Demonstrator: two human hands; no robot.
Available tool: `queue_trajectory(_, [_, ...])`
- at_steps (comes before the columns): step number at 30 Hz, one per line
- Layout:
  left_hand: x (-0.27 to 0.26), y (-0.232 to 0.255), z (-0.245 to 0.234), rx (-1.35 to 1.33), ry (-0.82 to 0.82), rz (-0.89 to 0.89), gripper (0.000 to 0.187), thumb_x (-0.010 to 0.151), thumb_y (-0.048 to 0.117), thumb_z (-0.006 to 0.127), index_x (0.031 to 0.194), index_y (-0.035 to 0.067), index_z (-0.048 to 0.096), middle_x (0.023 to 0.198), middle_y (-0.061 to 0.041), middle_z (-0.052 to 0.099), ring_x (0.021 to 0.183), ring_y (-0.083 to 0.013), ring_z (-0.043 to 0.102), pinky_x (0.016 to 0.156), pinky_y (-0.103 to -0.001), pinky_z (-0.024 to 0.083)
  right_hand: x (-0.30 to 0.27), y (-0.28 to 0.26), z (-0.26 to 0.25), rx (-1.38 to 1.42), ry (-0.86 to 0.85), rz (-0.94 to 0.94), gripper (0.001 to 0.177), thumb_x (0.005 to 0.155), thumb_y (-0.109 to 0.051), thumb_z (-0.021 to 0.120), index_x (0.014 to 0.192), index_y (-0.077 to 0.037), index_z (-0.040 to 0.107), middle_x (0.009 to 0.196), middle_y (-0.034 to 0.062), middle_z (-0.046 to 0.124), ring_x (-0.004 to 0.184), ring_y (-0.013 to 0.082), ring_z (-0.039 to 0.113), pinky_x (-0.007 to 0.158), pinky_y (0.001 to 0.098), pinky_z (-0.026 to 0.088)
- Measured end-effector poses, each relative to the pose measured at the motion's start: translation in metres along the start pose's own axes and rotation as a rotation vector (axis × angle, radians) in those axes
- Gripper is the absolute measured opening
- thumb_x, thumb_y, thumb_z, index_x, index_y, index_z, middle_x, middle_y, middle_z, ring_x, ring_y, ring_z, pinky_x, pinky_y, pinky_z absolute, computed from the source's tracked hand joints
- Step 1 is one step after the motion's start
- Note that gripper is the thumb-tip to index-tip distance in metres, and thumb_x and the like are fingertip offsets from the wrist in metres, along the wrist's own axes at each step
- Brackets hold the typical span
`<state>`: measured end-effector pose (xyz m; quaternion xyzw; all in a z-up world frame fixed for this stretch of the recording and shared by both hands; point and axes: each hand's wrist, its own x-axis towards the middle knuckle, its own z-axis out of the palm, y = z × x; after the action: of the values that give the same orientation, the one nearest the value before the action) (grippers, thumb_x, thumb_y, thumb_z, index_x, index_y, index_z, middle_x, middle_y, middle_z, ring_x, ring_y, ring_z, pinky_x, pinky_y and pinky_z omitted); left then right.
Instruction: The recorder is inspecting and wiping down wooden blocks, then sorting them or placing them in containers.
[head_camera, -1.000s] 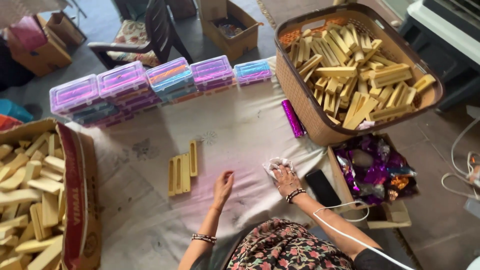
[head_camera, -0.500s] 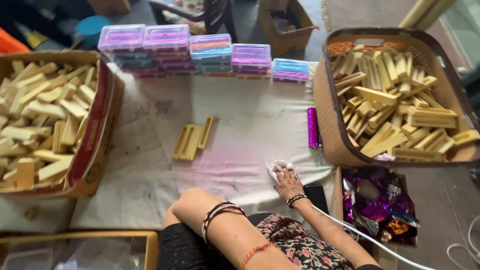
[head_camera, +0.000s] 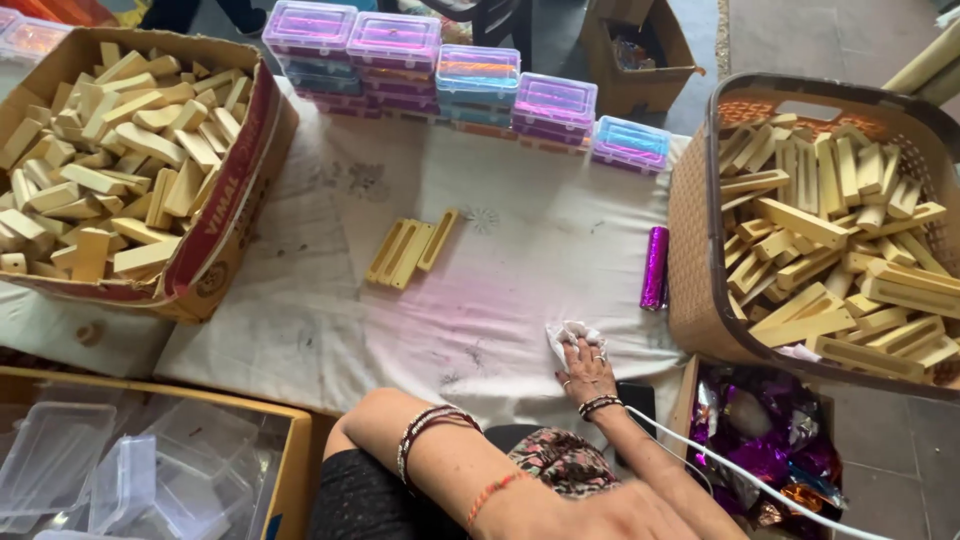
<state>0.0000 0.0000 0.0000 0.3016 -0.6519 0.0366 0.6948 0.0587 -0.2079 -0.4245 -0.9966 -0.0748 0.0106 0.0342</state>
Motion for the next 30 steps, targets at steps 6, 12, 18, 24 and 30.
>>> queue_trajectory(6, [-0.034, 0.017, -0.084, 0.245, 0.118, -0.120, 0.009, 0.094, 0.005, 0.070, 0.102, 0.003, 0.072, 0.105, -0.013, 0.075, 0.100, -0.0255, 0.076, 0.087, -0.036, 0.065, -0.001, -0.011, -0.009, -0.037, -0.112, 0.080, 0.070, 0.086, -0.044, 0.072, 0.145, -0.016, 0.047, 0.147, 0.0180, 0.045, 0.134, 0.0382, 0.044, 0.109, 0.0484, 0.040])
queue_trajectory(12, [-0.147, -0.008, -0.247, 1.108, 0.505, -0.723, 0.019, 0.094, 0.012, 0.073, 0.112, 0.011, 0.073, 0.109, -0.007, 0.076, 0.097, -0.0212, 0.076, 0.084, -0.033, 0.062, 0.007, -0.016, -0.013, -0.048, -0.108, 0.135, 0.066, 0.083, -0.045, 0.074, 0.140, -0.018, 0.052, 0.145, 0.0134, 0.050, 0.131, 0.0338, 0.051, 0.108, 0.0467, 0.046])
queue_trajectory(18, [-0.386, -0.074, -0.342, 1.454, 0.303, -1.454, 0.051, 0.087, 0.038, 0.074, 0.133, 0.018, 0.062, 0.136, -0.010, 0.061, 0.127, -0.0336, 0.056, 0.102, -0.051, 0.051, 0.007, -0.035, -0.033, -0.043, -0.160, 0.230, 0.067, 0.079, -0.042, 0.077, 0.139, -0.022, 0.053, 0.145, 0.0075, 0.050, 0.131, 0.0306, 0.052, 0.105, 0.0466, 0.049])
queue_trajectory(24, [-0.445, -0.117, -0.333, 1.632, 0.125, -1.535, 0.078, 0.080, 0.045, 0.077, 0.145, 0.014, 0.048, 0.159, -0.021, 0.029, 0.149, -0.0418, 0.020, 0.110, -0.070, 0.028, 0.010, -0.039, -0.031, -0.040, -0.153, 0.260, 0.064, 0.080, -0.039, 0.077, 0.137, -0.022, 0.054, 0.146, 0.0061, 0.049, 0.133, 0.0298, 0.052, 0.106, 0.0465, 0.049])
queue_trajectory(30, [-0.437, -0.143, -0.310, 1.667, -0.034, -1.677, 0.083, 0.087, 0.048, 0.071, 0.152, 0.006, 0.040, 0.164, -0.016, 0.027, 0.157, -0.0324, 0.014, 0.116, -0.072, 0.019, 0.011, -0.034, -0.015, -0.019, -0.125, 0.270, 0.067, 0.079, -0.037, 0.077, 0.139, -0.019, 0.052, 0.150, 0.0094, 0.046, 0.134, 0.0326, 0.050, 0.110, 0.0450, 0.046])
